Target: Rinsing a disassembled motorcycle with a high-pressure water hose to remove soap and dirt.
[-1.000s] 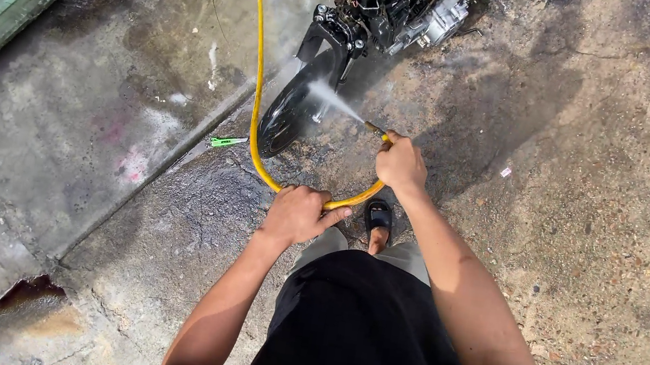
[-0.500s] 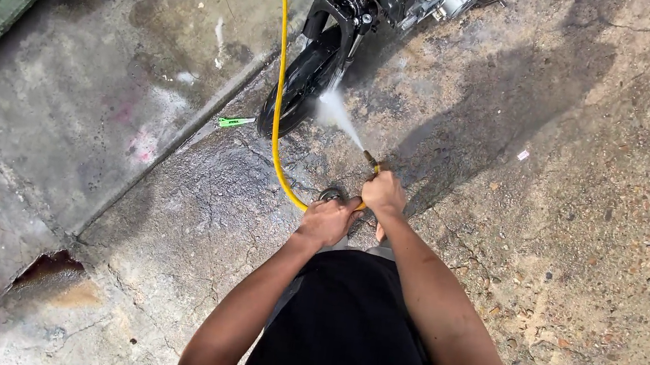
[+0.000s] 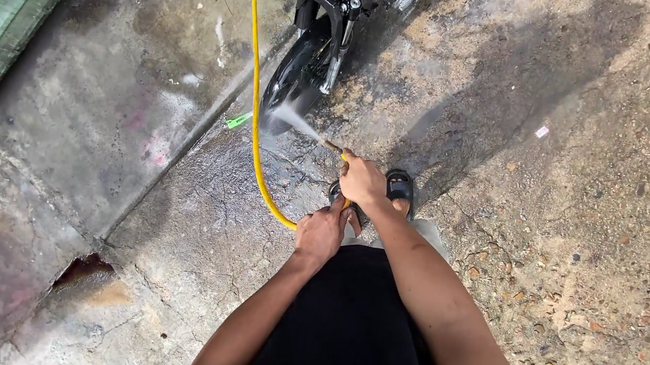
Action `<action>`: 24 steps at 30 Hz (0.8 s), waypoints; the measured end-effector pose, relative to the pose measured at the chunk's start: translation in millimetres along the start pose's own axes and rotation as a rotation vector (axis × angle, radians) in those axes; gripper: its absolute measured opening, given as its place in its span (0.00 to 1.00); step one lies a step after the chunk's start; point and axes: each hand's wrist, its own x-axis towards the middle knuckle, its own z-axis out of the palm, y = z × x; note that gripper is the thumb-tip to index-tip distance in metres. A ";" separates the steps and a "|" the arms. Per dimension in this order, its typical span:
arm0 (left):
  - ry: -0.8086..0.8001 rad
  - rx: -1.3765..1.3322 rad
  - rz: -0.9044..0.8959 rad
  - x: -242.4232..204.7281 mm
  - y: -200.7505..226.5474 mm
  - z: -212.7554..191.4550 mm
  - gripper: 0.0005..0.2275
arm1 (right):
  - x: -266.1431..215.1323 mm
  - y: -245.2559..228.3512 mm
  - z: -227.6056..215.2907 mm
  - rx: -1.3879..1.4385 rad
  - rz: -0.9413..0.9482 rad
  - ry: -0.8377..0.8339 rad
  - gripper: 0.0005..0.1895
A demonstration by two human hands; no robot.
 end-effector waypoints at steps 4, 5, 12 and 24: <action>0.058 0.015 -0.013 12.4 3.9 10.6 0.20 | 21.4 14.3 12.4 -0.100 -0.015 0.027 0.27; 0.054 0.021 -0.012 13.0 2.9 9.4 0.20 | 10.9 8.5 2.8 -0.093 -0.012 0.026 0.27; 0.039 0.155 -0.067 27.2 3.3 26.1 0.19 | 26.7 27.4 14.5 -0.015 -0.038 0.022 0.27; -0.081 0.316 -0.079 50.7 42.8 13.4 0.19 | 39.1 60.9 -5.3 0.171 0.057 0.068 0.27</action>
